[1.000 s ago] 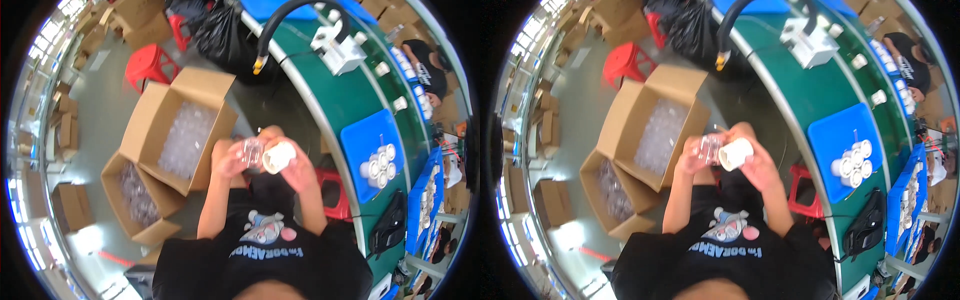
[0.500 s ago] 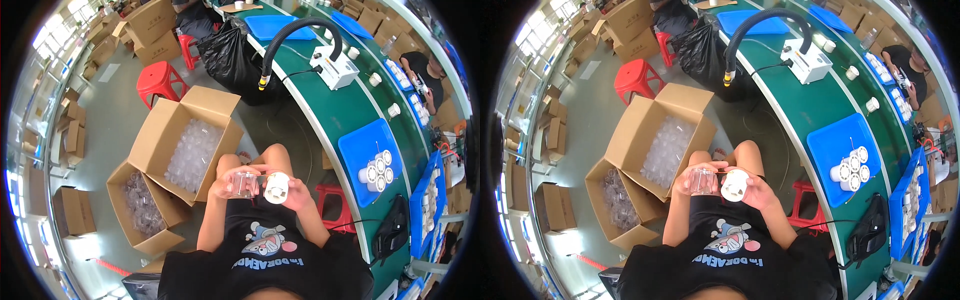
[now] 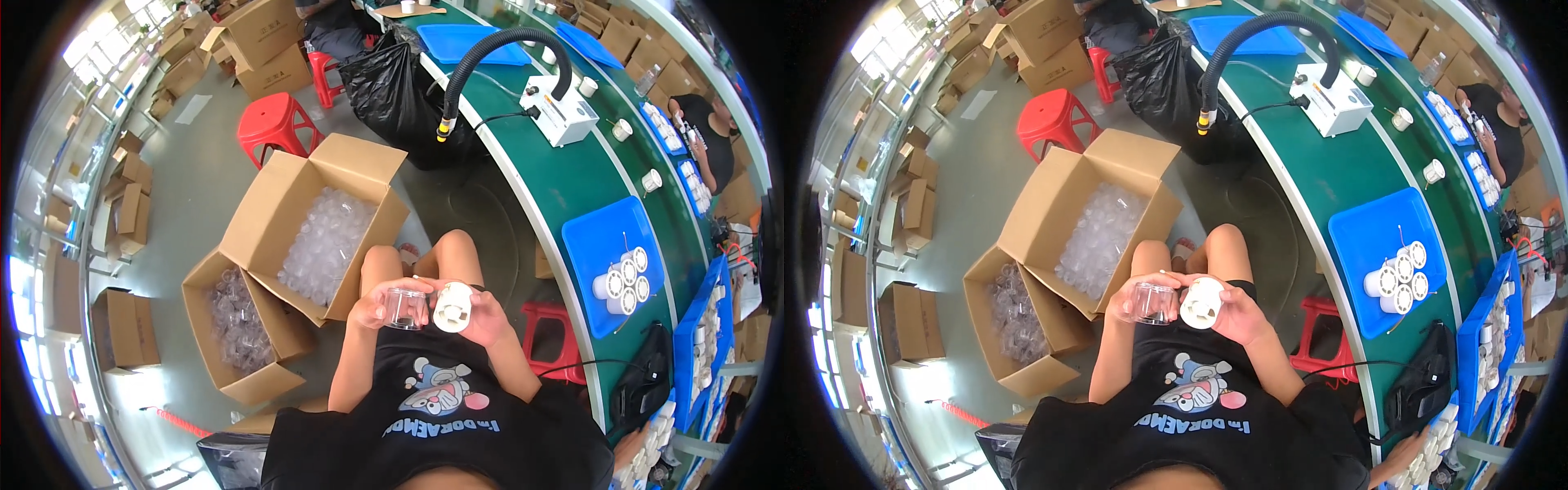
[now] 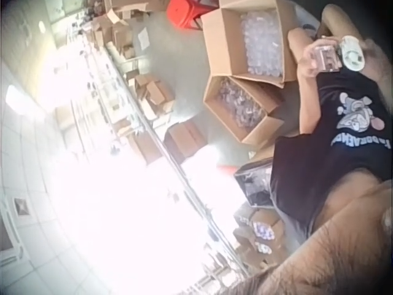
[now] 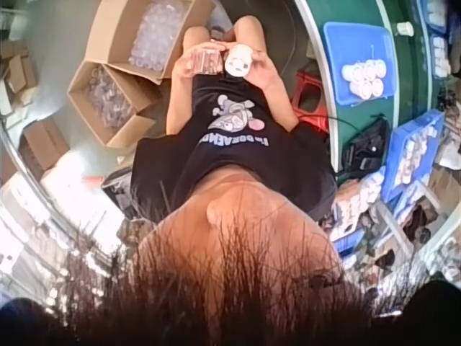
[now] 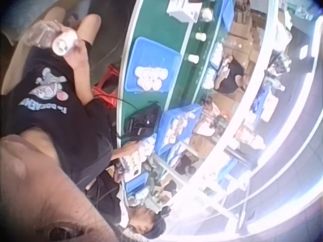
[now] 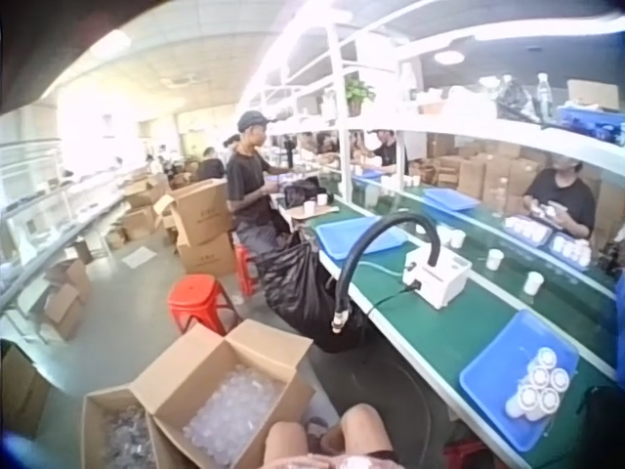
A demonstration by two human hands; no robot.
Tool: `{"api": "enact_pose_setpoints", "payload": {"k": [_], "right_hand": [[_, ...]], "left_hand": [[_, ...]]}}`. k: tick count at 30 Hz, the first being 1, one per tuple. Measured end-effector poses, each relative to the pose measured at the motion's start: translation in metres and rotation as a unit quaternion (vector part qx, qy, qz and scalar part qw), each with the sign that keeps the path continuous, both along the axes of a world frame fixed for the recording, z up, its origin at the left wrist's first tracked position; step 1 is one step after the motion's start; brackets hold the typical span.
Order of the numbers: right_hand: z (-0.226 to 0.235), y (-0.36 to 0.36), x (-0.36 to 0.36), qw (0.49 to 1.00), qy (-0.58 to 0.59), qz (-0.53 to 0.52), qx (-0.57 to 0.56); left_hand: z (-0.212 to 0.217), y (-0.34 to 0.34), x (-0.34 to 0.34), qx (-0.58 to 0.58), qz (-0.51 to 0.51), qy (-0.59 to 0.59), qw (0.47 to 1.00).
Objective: The person assembles small electronic components by fitting a white cylindrical component into a transparent plastic shell by hand.
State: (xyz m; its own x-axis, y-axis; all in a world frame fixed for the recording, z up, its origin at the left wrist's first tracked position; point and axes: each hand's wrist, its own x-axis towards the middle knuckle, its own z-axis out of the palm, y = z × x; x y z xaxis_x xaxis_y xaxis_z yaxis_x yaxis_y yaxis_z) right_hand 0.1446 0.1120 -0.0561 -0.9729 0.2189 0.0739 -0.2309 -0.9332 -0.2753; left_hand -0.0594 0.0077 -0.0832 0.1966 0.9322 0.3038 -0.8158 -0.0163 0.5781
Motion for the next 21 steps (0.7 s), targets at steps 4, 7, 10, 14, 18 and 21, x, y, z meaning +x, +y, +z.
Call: {"api": "enact_pose_setpoints", "payload": {"k": [4,7,10,14,18,21], "right_hand": [[0.006,0.007,0.011,0.983,-0.105,-0.02,0.151],[0.016,0.019,0.018,0.963,-0.154,-0.006,0.221],[0.016,0.027,0.022,0.928,-0.199,0.015,0.314],[0.028,0.031,0.019,0.913,-0.236,-0.036,0.331],[0.043,0.036,0.017,0.87,-0.231,-0.182,0.396],[0.064,0.033,0.014,0.83,-0.218,-0.193,0.476]], "left_hand": [[0.001,-0.004,-0.001,0.026,-0.091,-0.002,0.995],[0.012,-0.014,0.002,-0.036,-0.113,0.057,0.991],[0.012,-0.019,0.004,-0.067,-0.108,0.073,0.989],[0.029,-0.024,-0.006,-0.053,-0.034,0.097,0.993],[0.052,-0.027,-0.015,-0.074,0.168,0.033,0.982],[0.051,-0.021,-0.016,-0.128,0.297,0.04,0.945]]}}
